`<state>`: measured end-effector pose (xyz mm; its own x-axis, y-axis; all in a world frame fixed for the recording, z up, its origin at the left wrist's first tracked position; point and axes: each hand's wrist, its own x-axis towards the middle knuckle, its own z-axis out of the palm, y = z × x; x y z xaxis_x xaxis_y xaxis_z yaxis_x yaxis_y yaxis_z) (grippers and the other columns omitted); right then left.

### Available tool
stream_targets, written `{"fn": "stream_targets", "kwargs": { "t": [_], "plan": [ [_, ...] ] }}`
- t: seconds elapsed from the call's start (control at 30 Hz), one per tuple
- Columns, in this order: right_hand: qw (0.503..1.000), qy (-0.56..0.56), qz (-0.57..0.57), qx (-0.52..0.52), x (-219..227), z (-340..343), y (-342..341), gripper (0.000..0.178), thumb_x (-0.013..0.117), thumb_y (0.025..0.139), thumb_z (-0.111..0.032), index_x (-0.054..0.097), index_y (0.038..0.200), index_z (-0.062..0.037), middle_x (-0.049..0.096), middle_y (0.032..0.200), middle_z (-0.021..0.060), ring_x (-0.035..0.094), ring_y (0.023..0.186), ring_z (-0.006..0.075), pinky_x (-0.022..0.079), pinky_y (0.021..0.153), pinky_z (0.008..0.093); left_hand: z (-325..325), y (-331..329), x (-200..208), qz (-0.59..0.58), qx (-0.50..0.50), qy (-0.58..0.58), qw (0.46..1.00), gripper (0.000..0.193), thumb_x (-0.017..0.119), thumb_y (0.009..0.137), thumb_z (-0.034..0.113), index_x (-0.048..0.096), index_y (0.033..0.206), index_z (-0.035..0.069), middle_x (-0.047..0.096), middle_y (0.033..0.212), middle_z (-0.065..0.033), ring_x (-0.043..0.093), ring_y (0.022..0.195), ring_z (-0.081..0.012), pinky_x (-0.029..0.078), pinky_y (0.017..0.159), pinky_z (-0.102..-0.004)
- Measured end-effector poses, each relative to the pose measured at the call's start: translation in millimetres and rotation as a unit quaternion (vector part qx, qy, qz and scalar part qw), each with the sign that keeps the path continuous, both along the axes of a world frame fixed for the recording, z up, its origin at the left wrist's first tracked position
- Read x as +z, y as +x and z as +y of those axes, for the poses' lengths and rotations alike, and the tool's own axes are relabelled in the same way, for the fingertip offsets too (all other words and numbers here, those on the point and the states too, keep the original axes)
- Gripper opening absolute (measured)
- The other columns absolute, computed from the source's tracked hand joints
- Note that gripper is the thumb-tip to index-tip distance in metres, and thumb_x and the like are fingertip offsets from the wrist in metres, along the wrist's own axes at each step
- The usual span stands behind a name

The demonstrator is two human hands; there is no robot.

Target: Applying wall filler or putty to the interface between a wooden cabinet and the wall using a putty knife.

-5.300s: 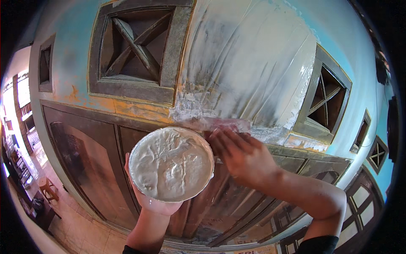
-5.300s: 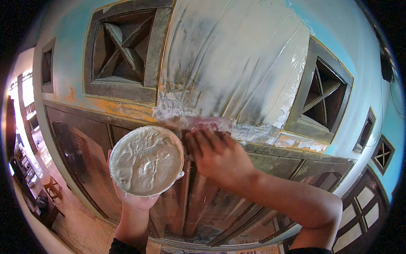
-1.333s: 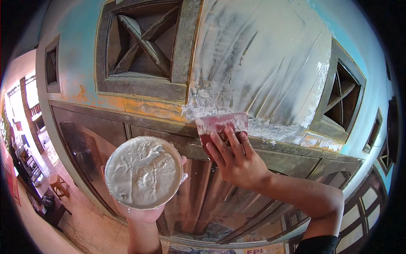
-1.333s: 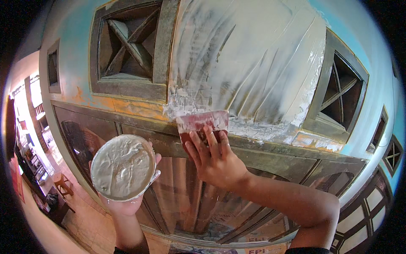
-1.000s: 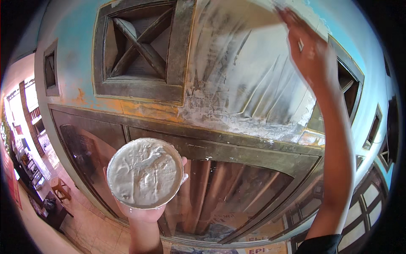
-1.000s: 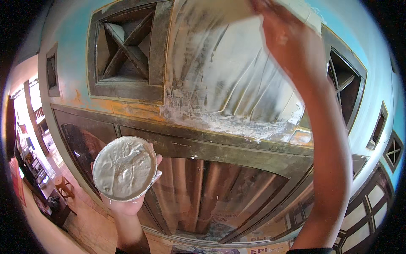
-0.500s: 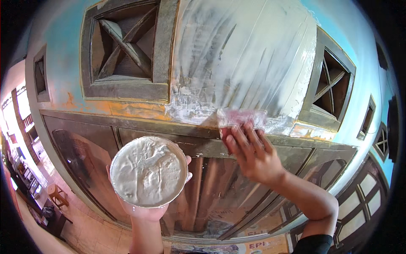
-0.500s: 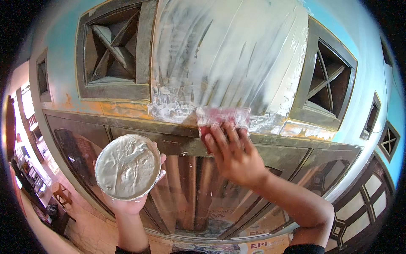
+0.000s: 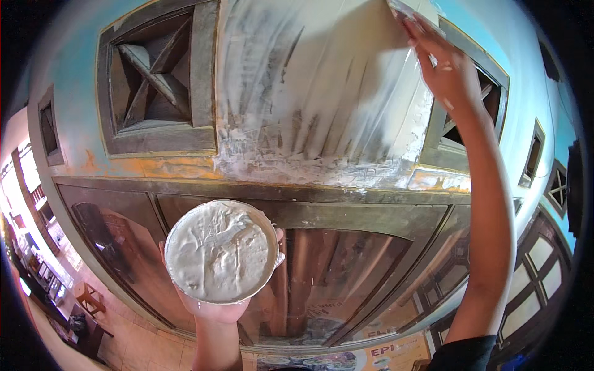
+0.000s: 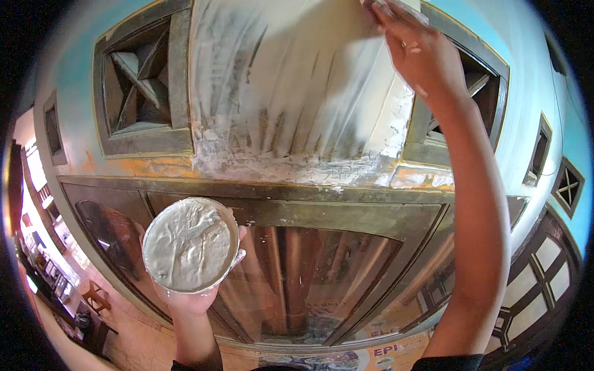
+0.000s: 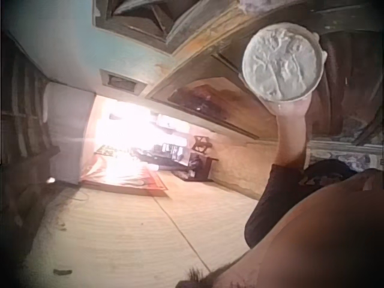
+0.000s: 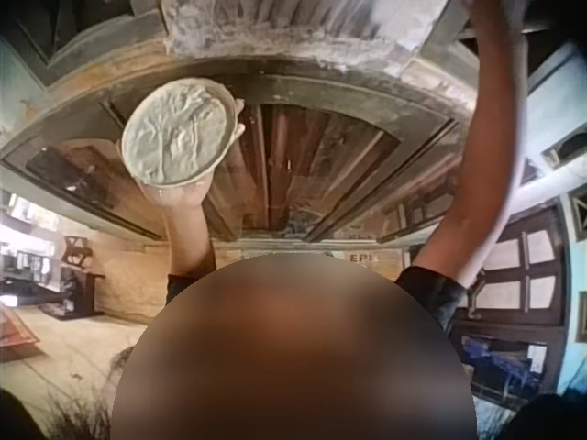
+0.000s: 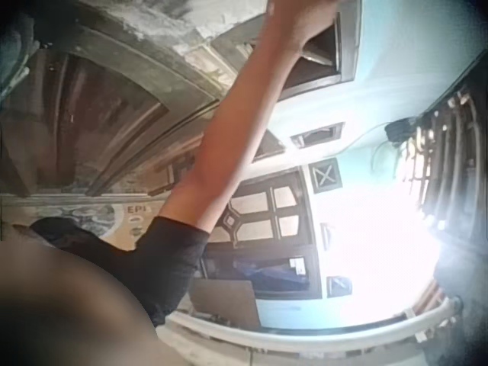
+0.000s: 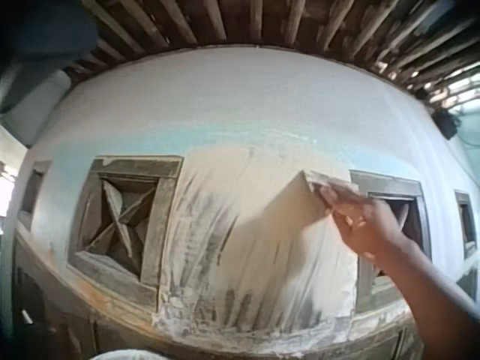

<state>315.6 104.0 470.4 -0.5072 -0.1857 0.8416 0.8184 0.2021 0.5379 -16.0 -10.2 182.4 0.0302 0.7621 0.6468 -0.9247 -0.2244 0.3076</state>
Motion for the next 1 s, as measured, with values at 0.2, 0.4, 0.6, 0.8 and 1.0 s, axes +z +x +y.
{"fn": "stream_targets", "kwargs": {
  "t": [0.2,0.4,0.6,0.8,1.0],
  "plan": [
    [0.992,-0.045,-0.081,-0.091,-127.9,4.8,-28.6,0.043,0.059,0.093,-0.010,0.063,0.136,-0.0104,0.062,0.141,0.0138,0.063,0.127,0.0365,0.055,0.098,0.0493,7.2,0.2,-7.1,-0.026,-0.017,-0.016,0.999,0.095,0.046,0.095,0.073,0.028,0.160,0.006,0.028,0.162,-0.0291,0.027,0.145,-0.0600,0.035,0.111,-0.0734],
    [0.969,-0.178,-0.139,-0.103,-252.7,-46.4,-36.6,0.051,0.060,0.090,-0.017,0.060,0.141,-0.0070,0.057,0.147,0.0154,0.055,0.135,0.0371,0.041,0.113,0.0548,11.3,13.1,9.0,-0.023,-0.031,-0.088,0.995,0.097,0.046,0.095,0.074,0.025,0.161,0.005,0.025,0.163,-0.0310,0.025,0.145,-0.0613,0.034,0.111,-0.0740],
    [0.970,-0.195,-0.143,-0.026,-190.7,-80.4,-20.5,0.044,0.066,0.087,-0.017,0.068,0.130,-0.0076,0.063,0.139,0.0134,0.065,0.124,0.0299,0.048,0.108,0.0457,26.8,20.5,10.4,0.052,-0.022,0.024,0.998,0.097,0.050,0.095,0.070,0.023,0.161,0.005,0.022,0.164,-0.0304,0.021,0.146,-0.0608,0.034,0.111,-0.0748],
    [0.995,-0.003,-0.104,0.010,-66.0,-65.5,-31.0,0.049,0.069,0.083,0.006,0.069,0.130,-0.0064,0.069,0.130,0.0137,0.068,0.117,0.0335,0.056,0.094,0.0404,18.8,34.9,15.8,0.000,-0.018,-0.015,1.000,0.096,0.048,0.095,0.072,0.025,0.161,0.006,0.026,0.163,-0.0286,0.024,0.145,-0.0608,0.033,0.111,-0.0760],
    [0.922,0.248,-0.222,0.199,10.1,11.9,-89.1,0.039,0.058,0.097,-0.011,0.060,0.133,0.0042,0.062,0.135,0.0251,0.063,0.123,0.0376,0.052,0.104,0.0450,13.9,37.7,12.2,-0.031,-0.010,-0.033,0.999,0.095,0.042,0.095,0.075,0.027,0.161,0.008,0.028,0.163,-0.0280,0.027,0.145,-0.0605,0.030,0.113,-0.0755]
  ]
}}
